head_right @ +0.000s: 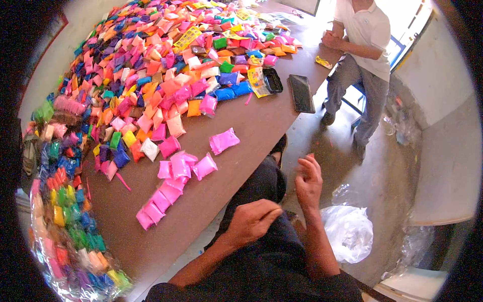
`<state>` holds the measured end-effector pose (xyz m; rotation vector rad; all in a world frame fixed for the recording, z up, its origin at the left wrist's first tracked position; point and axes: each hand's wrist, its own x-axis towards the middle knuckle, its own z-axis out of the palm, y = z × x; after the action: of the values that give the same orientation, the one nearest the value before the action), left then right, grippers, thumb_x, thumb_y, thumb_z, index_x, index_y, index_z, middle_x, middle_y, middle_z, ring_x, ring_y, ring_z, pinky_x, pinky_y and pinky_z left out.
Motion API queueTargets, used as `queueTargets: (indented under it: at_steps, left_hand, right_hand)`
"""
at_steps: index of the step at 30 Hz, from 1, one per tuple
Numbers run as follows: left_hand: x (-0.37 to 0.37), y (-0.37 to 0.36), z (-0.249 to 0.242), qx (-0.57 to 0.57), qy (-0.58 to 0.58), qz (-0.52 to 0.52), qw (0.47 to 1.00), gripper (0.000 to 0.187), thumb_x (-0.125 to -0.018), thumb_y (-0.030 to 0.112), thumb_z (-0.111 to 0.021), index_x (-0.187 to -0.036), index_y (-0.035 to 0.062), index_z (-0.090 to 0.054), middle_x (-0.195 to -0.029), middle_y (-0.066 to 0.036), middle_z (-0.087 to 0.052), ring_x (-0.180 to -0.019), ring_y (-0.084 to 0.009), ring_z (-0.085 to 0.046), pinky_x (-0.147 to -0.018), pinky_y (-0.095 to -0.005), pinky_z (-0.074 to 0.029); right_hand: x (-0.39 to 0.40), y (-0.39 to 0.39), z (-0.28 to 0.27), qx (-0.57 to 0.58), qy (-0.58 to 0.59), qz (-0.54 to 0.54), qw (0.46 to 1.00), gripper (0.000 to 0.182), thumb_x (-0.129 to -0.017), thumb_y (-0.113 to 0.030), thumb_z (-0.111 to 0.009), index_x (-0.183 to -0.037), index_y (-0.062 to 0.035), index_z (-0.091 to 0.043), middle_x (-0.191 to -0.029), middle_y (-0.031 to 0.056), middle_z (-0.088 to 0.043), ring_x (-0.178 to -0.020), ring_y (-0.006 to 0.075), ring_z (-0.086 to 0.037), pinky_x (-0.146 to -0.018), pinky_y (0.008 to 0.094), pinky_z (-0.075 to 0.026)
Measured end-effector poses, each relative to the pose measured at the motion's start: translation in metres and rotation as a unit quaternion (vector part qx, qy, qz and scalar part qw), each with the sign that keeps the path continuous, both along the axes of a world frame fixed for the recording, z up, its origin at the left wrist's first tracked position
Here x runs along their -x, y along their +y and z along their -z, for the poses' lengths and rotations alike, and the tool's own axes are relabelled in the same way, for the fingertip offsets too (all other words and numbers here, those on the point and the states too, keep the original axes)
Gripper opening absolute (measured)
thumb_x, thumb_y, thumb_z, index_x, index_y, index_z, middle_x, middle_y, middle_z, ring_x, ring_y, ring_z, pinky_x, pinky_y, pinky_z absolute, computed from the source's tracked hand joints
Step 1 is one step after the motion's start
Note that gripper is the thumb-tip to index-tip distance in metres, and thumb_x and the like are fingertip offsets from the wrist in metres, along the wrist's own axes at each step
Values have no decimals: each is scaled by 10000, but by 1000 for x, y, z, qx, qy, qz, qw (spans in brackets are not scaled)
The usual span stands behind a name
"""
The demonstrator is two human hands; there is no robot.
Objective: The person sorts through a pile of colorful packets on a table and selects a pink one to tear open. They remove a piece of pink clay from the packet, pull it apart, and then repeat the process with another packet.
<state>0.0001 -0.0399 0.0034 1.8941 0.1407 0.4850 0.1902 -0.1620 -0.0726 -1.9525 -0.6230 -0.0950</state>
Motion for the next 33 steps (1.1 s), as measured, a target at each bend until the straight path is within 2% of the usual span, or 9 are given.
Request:
queueTargets:
  at_steps: [4,7,12,13,14,16,18,20,33]
  left_hand:
    - [-45,-24,-20,-71,-82,42,993,513,-976,231,-716,-1448,79,-584,-1493,-175,-570,-1346,-365,-573,-1104,-446,-477]
    - [-70,-54,-19,-77,-98,55,991,596,-1017,425,-629,-1493,77,-538,-1578,-183,-479,-1441,-386,-465,-1201,-518,-343]
    - [-84,-70,98,-99,91,175,975,655,-1045,539,-489,-1409,3,-586,-1512,-252,-507,-1452,-401,-435,-1223,-514,-274]
    - [-78,-60,97,-160,158,173,959,629,-1041,518,-507,-1387,0,-601,-1497,-257,-517,-1445,-401,-442,-1213,-517,-291]
    - [-69,-62,98,-212,227,168,936,604,-1038,496,-525,-1365,-3,-615,-1481,-262,-527,-1438,-402,-449,-1203,-521,-308]
    - [-58,-75,120,-206,183,159,948,545,-1017,432,-586,-1329,-12,-632,-1463,-262,-537,-1399,-413,-488,-1176,-514,-363]
    - [-58,-79,129,-179,128,136,966,499,-994,372,-643,-1310,-15,-641,-1451,-261,-547,-1356,-422,-527,-1144,-498,-416]
    - [-63,-76,104,-110,66,78,989,472,-968,315,-697,-1307,-10,-643,-1443,-260,-556,-1311,-428,-565,-1108,-473,-470]
    - [53,44,9,-195,111,-197,954,364,-886,210,-812,-1186,33,-707,-1205,-159,-727,-1051,-319,-728,-902,-406,-591]
  right_hand:
    - [-6,-68,58,-108,271,29,956,400,-1003,-133,-696,-1372,-5,-608,-1409,166,-607,-1260,250,-599,-1068,343,-483]
    - [13,-91,70,-279,490,-23,826,605,-1056,-476,-568,-1427,2,-563,-1439,212,-572,-1318,326,-568,-1138,416,-447]
    - [42,-85,-54,-423,695,67,577,844,-1051,-712,-301,-1486,-24,-525,-1375,238,-613,-1286,387,-578,-1124,518,-449]
    - [35,-126,-38,-407,630,-139,647,811,-1059,-681,-327,-1513,-30,-493,-1424,240,-594,-1287,427,-577,-1112,558,-456]
    - [27,-125,-57,-479,570,46,666,767,-1074,-636,-345,-1531,-34,-474,-1485,222,-566,-1268,432,-597,-1090,573,-473]
    - [-3,-165,-70,-469,408,-147,770,627,-1103,-505,-404,-1546,-68,-480,-1561,160,-519,-1331,323,-578,-1135,520,-444]
    - [-10,-153,-87,-335,289,86,892,611,-1110,-488,-413,-1545,-66,-486,-1575,127,-511,-1293,294,-605,-1083,460,-481]
    - [-9,-145,-71,-231,259,84,934,556,-1115,-421,-455,-1545,-71,-490,-1563,102,-525,-1257,260,-624,-1009,392,-513]
    - [63,-35,-35,-58,184,-65,979,328,-1012,-46,-641,-1335,3,-672,-1422,101,-619,-1211,187,-639,-1004,306,-513]
